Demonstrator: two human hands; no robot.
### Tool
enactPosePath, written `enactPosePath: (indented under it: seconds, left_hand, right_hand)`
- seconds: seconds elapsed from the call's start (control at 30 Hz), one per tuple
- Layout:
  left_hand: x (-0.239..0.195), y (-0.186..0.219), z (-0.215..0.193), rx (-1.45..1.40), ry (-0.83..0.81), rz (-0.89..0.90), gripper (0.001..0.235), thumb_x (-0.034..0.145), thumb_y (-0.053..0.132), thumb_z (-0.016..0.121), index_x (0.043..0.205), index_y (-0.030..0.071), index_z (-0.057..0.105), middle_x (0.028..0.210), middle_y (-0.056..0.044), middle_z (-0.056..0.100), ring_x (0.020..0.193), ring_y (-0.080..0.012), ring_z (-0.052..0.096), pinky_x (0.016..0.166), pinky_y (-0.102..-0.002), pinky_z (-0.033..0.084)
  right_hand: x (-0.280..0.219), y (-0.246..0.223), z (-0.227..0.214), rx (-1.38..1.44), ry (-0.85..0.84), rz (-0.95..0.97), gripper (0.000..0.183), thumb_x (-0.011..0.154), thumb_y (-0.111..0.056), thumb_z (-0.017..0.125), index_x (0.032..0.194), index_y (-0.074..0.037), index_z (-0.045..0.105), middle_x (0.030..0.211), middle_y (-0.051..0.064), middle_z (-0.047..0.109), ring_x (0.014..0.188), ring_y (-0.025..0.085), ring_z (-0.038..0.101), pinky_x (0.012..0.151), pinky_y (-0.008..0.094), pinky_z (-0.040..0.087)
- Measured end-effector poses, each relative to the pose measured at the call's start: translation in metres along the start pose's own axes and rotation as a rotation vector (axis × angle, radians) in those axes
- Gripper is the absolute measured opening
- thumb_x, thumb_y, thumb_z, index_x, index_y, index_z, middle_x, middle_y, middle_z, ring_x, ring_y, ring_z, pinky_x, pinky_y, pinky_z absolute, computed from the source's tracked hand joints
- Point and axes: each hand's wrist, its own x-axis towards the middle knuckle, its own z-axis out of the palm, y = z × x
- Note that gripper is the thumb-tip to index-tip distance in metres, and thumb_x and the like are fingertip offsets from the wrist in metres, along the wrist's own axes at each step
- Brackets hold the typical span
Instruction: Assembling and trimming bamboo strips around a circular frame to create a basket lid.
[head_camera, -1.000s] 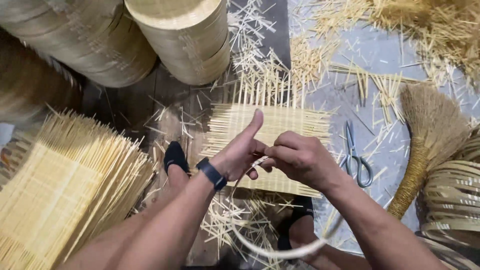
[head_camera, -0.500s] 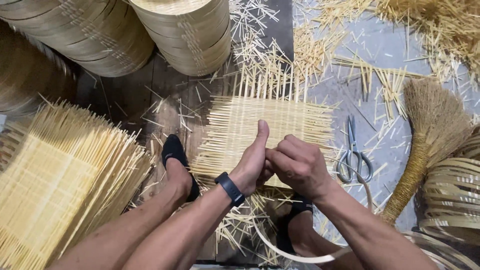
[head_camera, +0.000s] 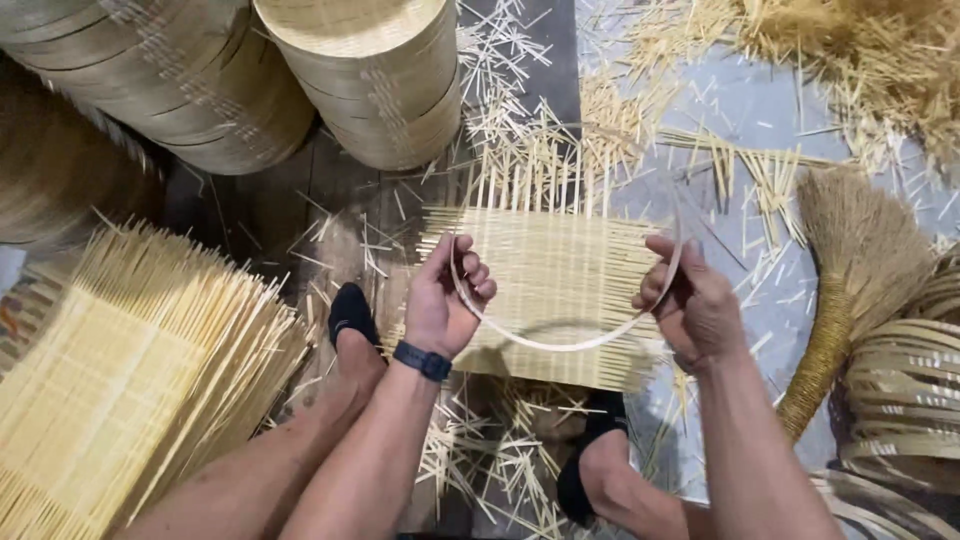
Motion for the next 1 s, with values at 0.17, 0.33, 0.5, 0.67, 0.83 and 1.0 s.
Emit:
enactPosePath:
  seconds: [0.17,0.33,0.5,0.67,0.83,1.0]
  left_hand:
    - [0.018,0.011,-0.023,0.216,0.075,-0.101,0.027,0.098,0.028,0.06,0.088,0.003,0.063,0.062,0.0,0.053,0.054,-0.0099,0.045,0.049,-0.024,0.036]
    - [0.042,0.011,-0.048,0.201,0.009,-0.078,0.035,0.099,0.03,0.068,0.072,0.01,0.056,0.048,0.006,0.042,0.039,-0.0068,0.035,0.033,-0.022,0.026]
    - [0.031,-0.005,-0.059,0.127,0.096,-0.031,0.032,0.102,0.034,0.066,0.083,0.008,0.064,0.055,0.005,0.043,0.045,-0.0063,0.035,0.04,-0.022,0.029]
    - [0.035,-0.026,-0.084,0.357,0.309,0.143,0.036,0.093,0.04,0.065,0.124,0.023,0.073,0.059,0.007,0.051,0.049,-0.0048,0.041,0.043,-0.022,0.036]
    - [0.069,-0.029,-0.14,1.275,0.395,0.637,0.035,0.087,0.032,0.079,0.113,0.008,0.079,0.094,-0.004,0.08,0.079,-0.0138,0.076,0.07,-0.028,0.059]
    - [0.067,-0.024,-0.127,1.713,0.597,0.356,0.024,0.079,0.025,0.081,0.097,0.01,0.083,0.088,-0.015,0.078,0.081,-0.0287,0.075,0.081,-0.037,0.058]
  right_hand:
    - [0.0,0.027,-0.018,0.172,-0.041,0.012,0.044,0.108,-0.04,0.055,0.12,0.001,0.061,0.063,-0.002,0.046,0.055,0.011,0.041,0.051,0.027,0.037]
    - [0.008,0.035,-0.018,0.068,-0.031,0.023,0.041,0.104,-0.039,0.057,0.111,0.001,0.062,0.058,-0.004,0.039,0.046,0.009,0.031,0.043,0.026,0.028]
    - [-0.001,0.037,-0.001,-0.058,0.131,-0.011,0.04,0.1,-0.032,0.06,0.12,0.002,0.066,0.07,0.003,0.061,0.058,0.013,0.059,0.055,0.027,0.054]
    - [0.03,0.076,-0.017,-0.392,0.264,-0.028,0.029,0.09,-0.006,0.066,0.117,0.001,0.064,0.089,0.008,0.074,0.071,0.013,0.068,0.06,0.032,0.059]
    - [0.059,0.107,-0.036,-0.75,0.279,-0.085,0.037,0.088,-0.008,0.075,0.125,-0.006,0.075,0.081,0.018,0.07,0.069,0.018,0.06,0.061,0.035,0.058]
    - [0.068,0.138,-0.056,-1.163,0.289,-0.299,0.044,0.081,-0.015,0.08,0.125,-0.015,0.076,0.084,0.014,0.075,0.073,0.023,0.071,0.075,0.036,0.056]
